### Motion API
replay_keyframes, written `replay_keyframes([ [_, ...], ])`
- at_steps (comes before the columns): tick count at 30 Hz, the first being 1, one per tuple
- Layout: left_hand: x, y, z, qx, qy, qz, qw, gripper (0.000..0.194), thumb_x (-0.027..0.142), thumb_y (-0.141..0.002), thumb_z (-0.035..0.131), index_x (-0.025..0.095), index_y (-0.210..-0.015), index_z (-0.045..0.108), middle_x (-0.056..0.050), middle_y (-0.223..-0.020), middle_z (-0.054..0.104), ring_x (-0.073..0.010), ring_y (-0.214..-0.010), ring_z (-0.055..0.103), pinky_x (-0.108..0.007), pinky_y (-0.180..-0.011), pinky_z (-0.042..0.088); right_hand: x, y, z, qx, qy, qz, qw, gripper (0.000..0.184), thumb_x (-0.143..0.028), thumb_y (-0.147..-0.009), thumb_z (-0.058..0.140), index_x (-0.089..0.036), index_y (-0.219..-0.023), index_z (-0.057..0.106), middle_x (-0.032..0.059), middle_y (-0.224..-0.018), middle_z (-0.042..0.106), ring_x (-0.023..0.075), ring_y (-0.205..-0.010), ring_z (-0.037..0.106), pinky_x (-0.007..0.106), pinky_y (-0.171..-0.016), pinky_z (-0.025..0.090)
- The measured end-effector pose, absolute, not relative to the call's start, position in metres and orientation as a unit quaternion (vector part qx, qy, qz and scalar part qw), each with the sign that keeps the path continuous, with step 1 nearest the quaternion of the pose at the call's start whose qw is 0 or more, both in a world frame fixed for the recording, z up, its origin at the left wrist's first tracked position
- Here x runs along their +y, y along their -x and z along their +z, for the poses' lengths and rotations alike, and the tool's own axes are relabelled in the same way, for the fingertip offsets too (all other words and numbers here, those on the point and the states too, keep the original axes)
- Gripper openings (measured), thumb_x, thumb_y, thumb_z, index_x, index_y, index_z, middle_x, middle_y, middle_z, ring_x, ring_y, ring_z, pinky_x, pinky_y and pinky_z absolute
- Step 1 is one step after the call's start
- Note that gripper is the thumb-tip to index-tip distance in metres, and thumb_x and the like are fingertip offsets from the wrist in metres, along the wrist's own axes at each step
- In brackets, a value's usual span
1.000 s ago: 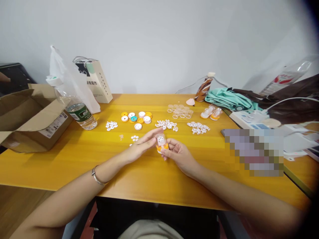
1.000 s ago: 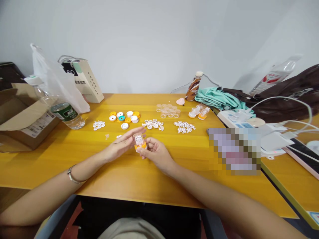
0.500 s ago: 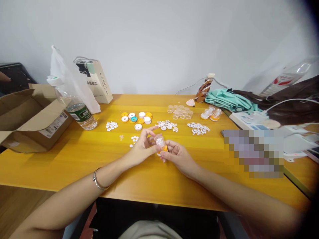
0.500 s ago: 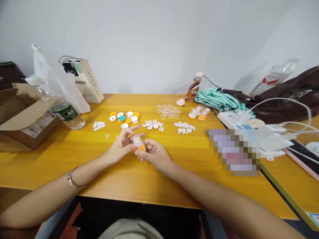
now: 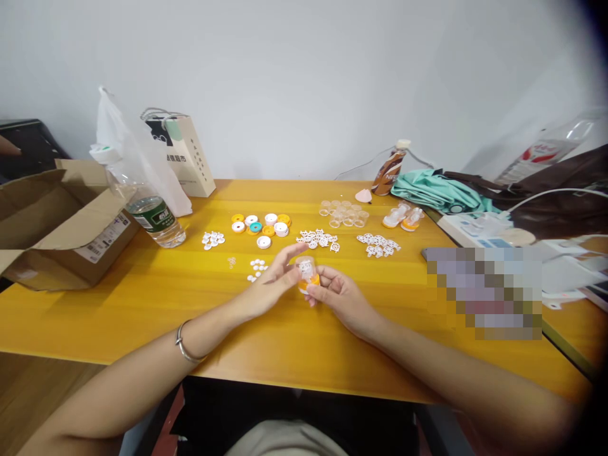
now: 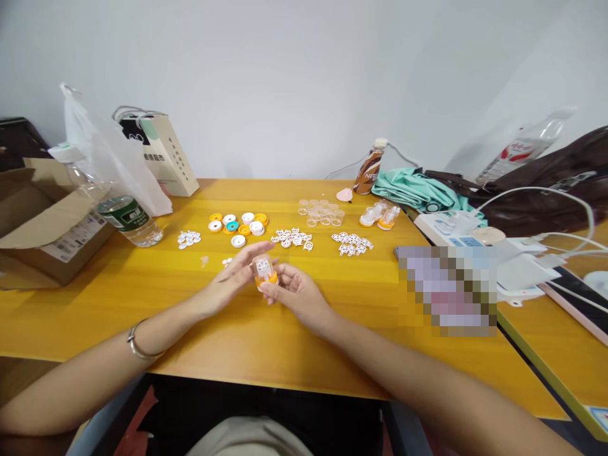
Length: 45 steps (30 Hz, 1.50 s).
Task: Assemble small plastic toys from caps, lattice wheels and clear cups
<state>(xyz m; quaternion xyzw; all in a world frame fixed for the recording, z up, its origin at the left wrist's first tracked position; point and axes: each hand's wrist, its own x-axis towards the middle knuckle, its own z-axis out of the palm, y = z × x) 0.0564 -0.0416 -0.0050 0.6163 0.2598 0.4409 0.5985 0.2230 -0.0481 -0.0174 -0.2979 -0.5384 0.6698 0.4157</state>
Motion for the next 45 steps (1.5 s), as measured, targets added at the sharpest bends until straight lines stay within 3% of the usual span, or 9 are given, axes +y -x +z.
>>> replay_keyframes([
  [7,-0.037,-0.0531,-0.0067,0.253,-0.623,0.413,0.614,0.039,0.044,-0.087,0.042,0.018,-0.114,0.051,-0.012,-0.122,0.049,-0.0241,-0.11,0.048,-0.038,-0.091,0.039,-0.049,-0.2229,-0.0175,-0.547,0.274,0.673,0.416,0.021,-0.03,-0.073,0.067,-0.019,-0.089,0.059,-0.0021,-0.072,0.059,0.0063,-0.058,0.051,0.02,-0.058,0.042],
  [11,-0.0371,-0.0541,-0.0069,0.269,-0.624,0.447,0.581,0.039,0.038,-0.077,0.061,0.019,-0.11,0.051,-0.01,-0.115,0.053,-0.0197,-0.096,0.054,-0.031,-0.079,0.045,-0.0481,-0.2234,-0.0173,-0.541,0.282,0.675,0.415,0.021,-0.03,-0.072,0.067,-0.018,-0.087,0.059,-0.0021,-0.07,0.058,0.0071,-0.057,0.051,0.021,-0.059,0.042],
  [16,-0.0392,-0.0549,-0.0054,0.251,-0.62,0.415,0.617,0.04,0.043,-0.085,0.047,0.019,-0.118,0.048,-0.012,-0.117,0.052,-0.02,-0.094,0.054,-0.035,-0.081,0.043,-0.0467,-0.2244,-0.0168,-0.542,0.273,0.679,0.413,0.024,-0.033,-0.072,0.066,-0.018,-0.089,0.059,-0.0011,-0.07,0.059,0.0076,-0.057,0.051,0.021,-0.058,0.042],
  [20,-0.0383,-0.0551,-0.0057,0.263,-0.618,0.454,0.586,0.036,0.041,-0.077,0.06,0.018,-0.104,0.053,-0.01,-0.112,0.054,-0.02,-0.098,0.053,-0.032,-0.082,0.042,-0.0476,-0.2237,-0.0168,-0.554,0.291,0.667,0.405,0.022,-0.03,-0.07,0.068,-0.018,-0.086,0.06,-0.0022,-0.069,0.058,0.0071,-0.057,0.05,0.021,-0.059,0.043],
  [24,-0.0376,-0.0543,-0.0062,0.262,-0.609,0.419,0.62,0.045,0.052,-0.087,0.036,0.018,-0.11,0.052,-0.011,-0.116,0.053,-0.02,-0.095,0.054,-0.034,-0.083,0.042,-0.0481,-0.2233,-0.0172,-0.555,0.291,0.668,0.403,0.024,-0.032,-0.07,0.068,-0.018,-0.088,0.06,-0.0009,-0.073,0.058,0.0076,-0.059,0.051,0.021,-0.059,0.044],
  [28,-0.0397,-0.0546,-0.0042,0.265,-0.615,0.439,0.598,0.039,0.043,-0.078,0.058,0.019,-0.108,0.051,-0.01,-0.113,0.054,-0.0185,-0.09,0.055,-0.031,-0.078,0.044,-0.0471,-0.2244,-0.018,-0.546,0.288,0.674,0.406,0.021,-0.032,-0.071,0.067,-0.017,-0.084,0.06,-0.0013,-0.071,0.059,0.0074,-0.058,0.051,0.021,-0.06,0.043],
  [34,-0.0412,-0.0565,-0.0043,0.201,-0.604,0.39,0.665,0.048,0.05,-0.082,0.048,0.024,-0.121,0.039,-0.013,-0.125,0.044,-0.0158,-0.078,0.058,-0.035,-0.074,0.047,-0.0469,-0.2249,-0.017,-0.559,0.285,0.67,0.397,0.023,-0.033,-0.072,0.066,-0.017,-0.087,0.06,-0.0013,-0.07,0.058,0.0081,-0.059,0.051,0.022,-0.06,0.043],
  [38,-0.0405,-0.0568,-0.0047,0.243,-0.617,0.422,0.618,0.033,0.038,-0.077,0.061,0.018,-0.101,0.052,-0.009,-0.114,0.052,-0.0153,-0.082,0.057,-0.029,-0.074,0.045,-0.0474,-0.2241,-0.0163,-0.565,0.287,0.666,0.394,0.022,-0.034,-0.072,0.066,-0.018,-0.086,0.06,-0.0013,-0.07,0.057,0.0081,-0.059,0.051,0.022,-0.06,0.043],
  [45,-0.0383,-0.0544,0.0011,0.299,-0.623,0.416,0.591,0.03,0.036,-0.08,0.057,0.017,-0.103,0.058,-0.008,-0.106,0.058,-0.0182,-0.092,0.055,-0.031,-0.083,0.041,-0.0481,-0.2247,-0.0158,-0.571,0.298,0.654,0.398,0.021,-0.033,-0.073,0.065,-0.018,-0.085,0.059,-0.0016,-0.069,0.058,0.0084,-0.059,0.051,0.023,-0.061,0.042],
])
